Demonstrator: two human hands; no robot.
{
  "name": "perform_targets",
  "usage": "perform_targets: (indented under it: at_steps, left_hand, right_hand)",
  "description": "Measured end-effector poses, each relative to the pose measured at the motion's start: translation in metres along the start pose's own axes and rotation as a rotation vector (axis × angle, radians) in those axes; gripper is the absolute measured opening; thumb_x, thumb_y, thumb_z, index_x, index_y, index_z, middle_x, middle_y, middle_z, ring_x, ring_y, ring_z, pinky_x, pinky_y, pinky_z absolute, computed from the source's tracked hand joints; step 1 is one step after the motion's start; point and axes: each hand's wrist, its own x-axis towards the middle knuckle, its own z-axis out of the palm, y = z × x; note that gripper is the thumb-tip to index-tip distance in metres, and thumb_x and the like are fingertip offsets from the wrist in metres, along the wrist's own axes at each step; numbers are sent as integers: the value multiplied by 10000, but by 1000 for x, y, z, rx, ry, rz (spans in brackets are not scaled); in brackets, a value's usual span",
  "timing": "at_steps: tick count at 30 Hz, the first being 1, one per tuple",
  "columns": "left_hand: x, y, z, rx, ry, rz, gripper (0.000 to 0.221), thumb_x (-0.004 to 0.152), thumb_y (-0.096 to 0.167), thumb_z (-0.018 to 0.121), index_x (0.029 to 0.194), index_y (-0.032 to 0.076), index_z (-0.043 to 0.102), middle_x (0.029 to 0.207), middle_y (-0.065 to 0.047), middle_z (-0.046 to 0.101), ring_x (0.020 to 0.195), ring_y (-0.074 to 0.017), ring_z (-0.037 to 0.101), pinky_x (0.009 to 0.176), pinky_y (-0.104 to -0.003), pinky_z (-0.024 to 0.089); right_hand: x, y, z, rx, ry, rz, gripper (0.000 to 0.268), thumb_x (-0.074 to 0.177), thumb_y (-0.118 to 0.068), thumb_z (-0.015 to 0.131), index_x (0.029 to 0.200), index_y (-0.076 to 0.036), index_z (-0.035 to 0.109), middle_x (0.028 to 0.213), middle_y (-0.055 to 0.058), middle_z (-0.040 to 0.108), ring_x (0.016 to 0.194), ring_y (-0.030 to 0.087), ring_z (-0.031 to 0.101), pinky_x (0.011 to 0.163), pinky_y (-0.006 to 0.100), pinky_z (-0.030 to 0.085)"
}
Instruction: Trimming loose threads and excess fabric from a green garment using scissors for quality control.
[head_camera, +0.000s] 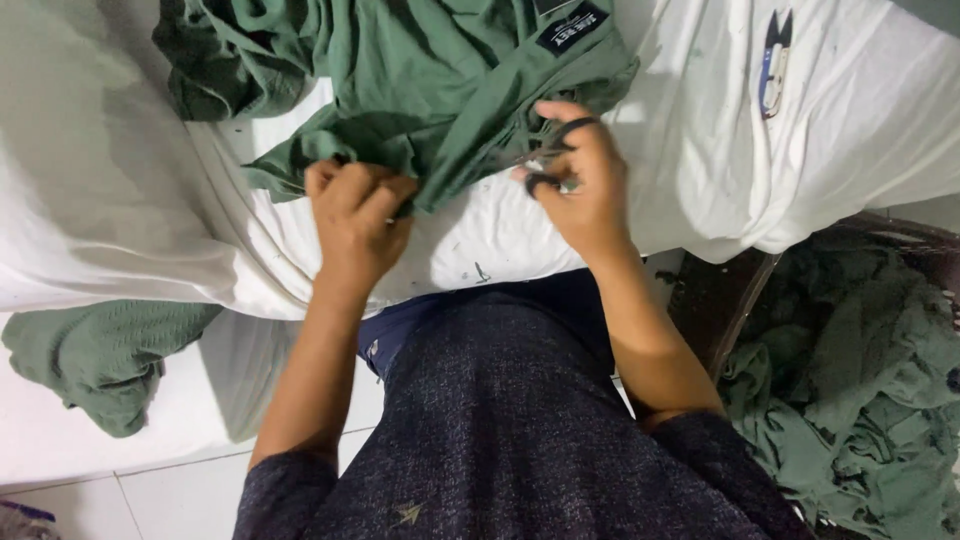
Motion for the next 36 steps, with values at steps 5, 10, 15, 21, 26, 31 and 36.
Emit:
perform_targets:
  at_steps: [5, 10, 15, 21, 26, 31, 36]
  left_hand:
    - [8, 31, 6, 72, 98, 6, 204, 797, 18, 743, 911, 185, 770, 817, 4, 585, 662, -184, 519, 752, -393, 343]
    - [-10, 14, -22, 355, 132, -141, 177, 805, 14, 742, 902, 161, 730, 858, -19, 619, 735, -220, 555, 782, -377, 364]
    - [-14, 27, -33, 421, 196, -218, 257, 773, -31, 701, 939, 157, 752, 895, -9, 631, 810, -229, 566, 802, -374, 375]
    - [-34, 23, -32, 387, 210, -342, 361, 753, -59, 625, 1017, 160, 740, 982, -5, 652, 824, -210, 544, 774, -348, 378]
    - [-42, 28, -28, 100, 224, -419, 403, 807, -132, 572, 1088, 83, 765, 1105, -113, 719, 894, -294, 727, 763, -358, 549]
    - [-38, 45, -18, -199, 305, -426, 434, 867, -214, 514, 1110, 41, 767, 1192, -210, 704, 1020, -402, 718, 853, -424, 567]
    - [-68, 29, -14, -194, 315, -438, 432, 886, -217, 540, 1116, 60, 777, 1344, -209, 610, 1180, -383, 655, 962, -434, 538]
  right_hand:
    - [-16, 52, 34, -255, -22, -56, 309, 778, -32, 865, 1001, -73, 655, 854, 54, 763, 755, 272, 765, 662, 361, 629]
    - [-13, 18, 3, -3, 176, -10, 384, 704, 236, 657, 1002, 8, 573, 903, 170, 713, 799, 336, 769, 724, 368, 627]
    - [-25, 32, -13, -105, 232, -41, 389, 727, 301, 621, 981, 27, 515, 887, 156, 676, 754, 304, 750, 674, 372, 634]
    - [-24, 18, -9, -33, 256, 111, 414, 916, 212, 712, 1100, -4, 410, 883, 153, 613, 772, 186, 620, 694, 334, 592]
    - [-22, -21, 5, 223, 57, 93, 432, 943, -55, 829, 1117, -65, 434, 945, 127, 694, 678, 111, 608, 569, 222, 476]
    - [-28, -5, 40, 224, -240, 165, 446, 893, -68, 857, 1137, -21, 487, 1074, 188, 749, 811, 261, 769, 704, 329, 609]
    - [-35, 10, 40, 170, -179, 252, 438, 918, -60, 853, 1168, 8, 500, 1117, 223, 733, 937, 295, 761, 842, 367, 605]
